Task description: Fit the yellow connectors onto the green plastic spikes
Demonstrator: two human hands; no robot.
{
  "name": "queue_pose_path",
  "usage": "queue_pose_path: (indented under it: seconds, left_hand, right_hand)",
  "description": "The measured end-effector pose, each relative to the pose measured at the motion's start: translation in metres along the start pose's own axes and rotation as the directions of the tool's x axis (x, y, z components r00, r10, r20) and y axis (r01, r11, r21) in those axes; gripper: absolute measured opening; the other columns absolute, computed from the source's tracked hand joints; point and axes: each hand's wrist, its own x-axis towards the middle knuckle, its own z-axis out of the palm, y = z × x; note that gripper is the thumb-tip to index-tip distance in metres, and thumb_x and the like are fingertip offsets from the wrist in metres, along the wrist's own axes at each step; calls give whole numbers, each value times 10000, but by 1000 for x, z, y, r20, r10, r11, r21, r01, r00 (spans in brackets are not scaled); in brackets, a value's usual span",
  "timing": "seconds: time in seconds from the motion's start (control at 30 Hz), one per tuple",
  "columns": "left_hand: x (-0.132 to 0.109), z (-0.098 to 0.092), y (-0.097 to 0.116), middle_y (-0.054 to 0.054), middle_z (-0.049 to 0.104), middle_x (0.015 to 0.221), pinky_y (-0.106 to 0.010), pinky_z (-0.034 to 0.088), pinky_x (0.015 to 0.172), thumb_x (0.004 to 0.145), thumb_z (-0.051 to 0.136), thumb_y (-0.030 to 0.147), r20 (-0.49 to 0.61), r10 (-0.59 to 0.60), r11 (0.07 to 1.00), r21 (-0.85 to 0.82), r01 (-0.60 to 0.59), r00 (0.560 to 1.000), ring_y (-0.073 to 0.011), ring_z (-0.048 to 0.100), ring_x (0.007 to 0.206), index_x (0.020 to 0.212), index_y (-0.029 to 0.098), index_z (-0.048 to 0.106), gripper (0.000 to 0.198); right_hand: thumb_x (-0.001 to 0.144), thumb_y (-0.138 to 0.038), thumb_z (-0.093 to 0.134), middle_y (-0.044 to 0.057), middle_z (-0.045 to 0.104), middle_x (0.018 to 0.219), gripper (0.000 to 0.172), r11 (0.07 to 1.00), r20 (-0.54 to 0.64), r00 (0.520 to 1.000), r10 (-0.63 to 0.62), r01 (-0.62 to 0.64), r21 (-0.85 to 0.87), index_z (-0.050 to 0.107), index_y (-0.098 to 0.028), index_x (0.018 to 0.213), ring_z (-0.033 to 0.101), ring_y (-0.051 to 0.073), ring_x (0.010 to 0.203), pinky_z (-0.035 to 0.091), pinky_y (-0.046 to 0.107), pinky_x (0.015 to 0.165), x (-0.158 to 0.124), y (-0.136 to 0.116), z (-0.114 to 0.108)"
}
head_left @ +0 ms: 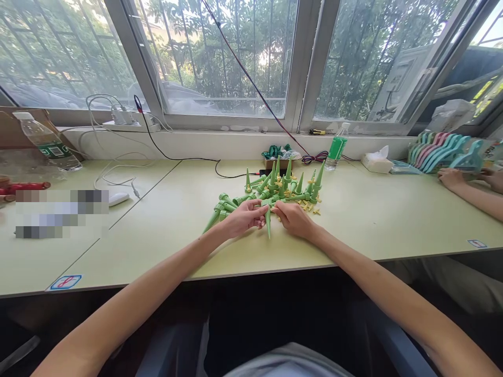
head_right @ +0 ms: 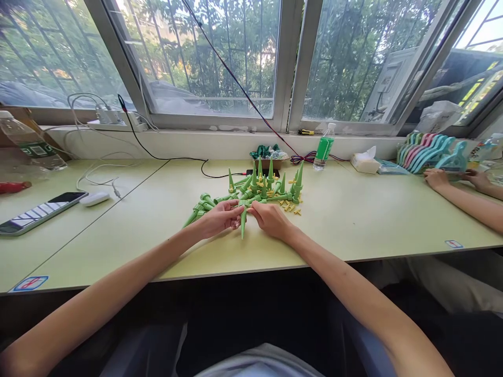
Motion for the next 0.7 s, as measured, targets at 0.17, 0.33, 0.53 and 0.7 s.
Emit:
queue_pose_path:
  seconds: [0.17,0.33,0.53,0.7]
  left_hand:
    - [-1,4,-4,47,592,607,-199,467,503,757,819,481,-61,93,991,105,-86,994,-74,545,501,1016,156,494,528]
    - [-2,7,-7,45,592,655,-233,490,539,834,739,494,-21,237,943,247,-225,971,-99,590,530,1114,157,497,501]
    - [-2,9,-10,58,544,646,-225,469,515,918,643,443,-42,442,788,495,-365,896,-99,593,519,1149,183,514,371]
    - [-2,10,-10,54,556,637,-222,468,515,918,649,415,-41,494,744,538,-397,869,-96,589,510,1152,188,525,349]
  right_hand:
    - [1049,-385,337,-17,445,613,318,999,-3,1000,28,-28,44,323,-240,767,383,140,531,274,263,569,-1,3,2]
    - [1042,-439,339,-26,445,599,370,984,-21,995,93,-88,156,339,-235,733,369,125,523,288,268,571,1,0,4]
    - [1031,-555,350,-33,444,545,476,880,21,978,207,-195,434,404,-228,689,409,117,491,337,270,534,4,-9,2]
    - [987,-636,429,-78,343,464,499,675,152,948,279,-306,671,394,-238,690,313,92,386,269,256,413,4,-14,1]
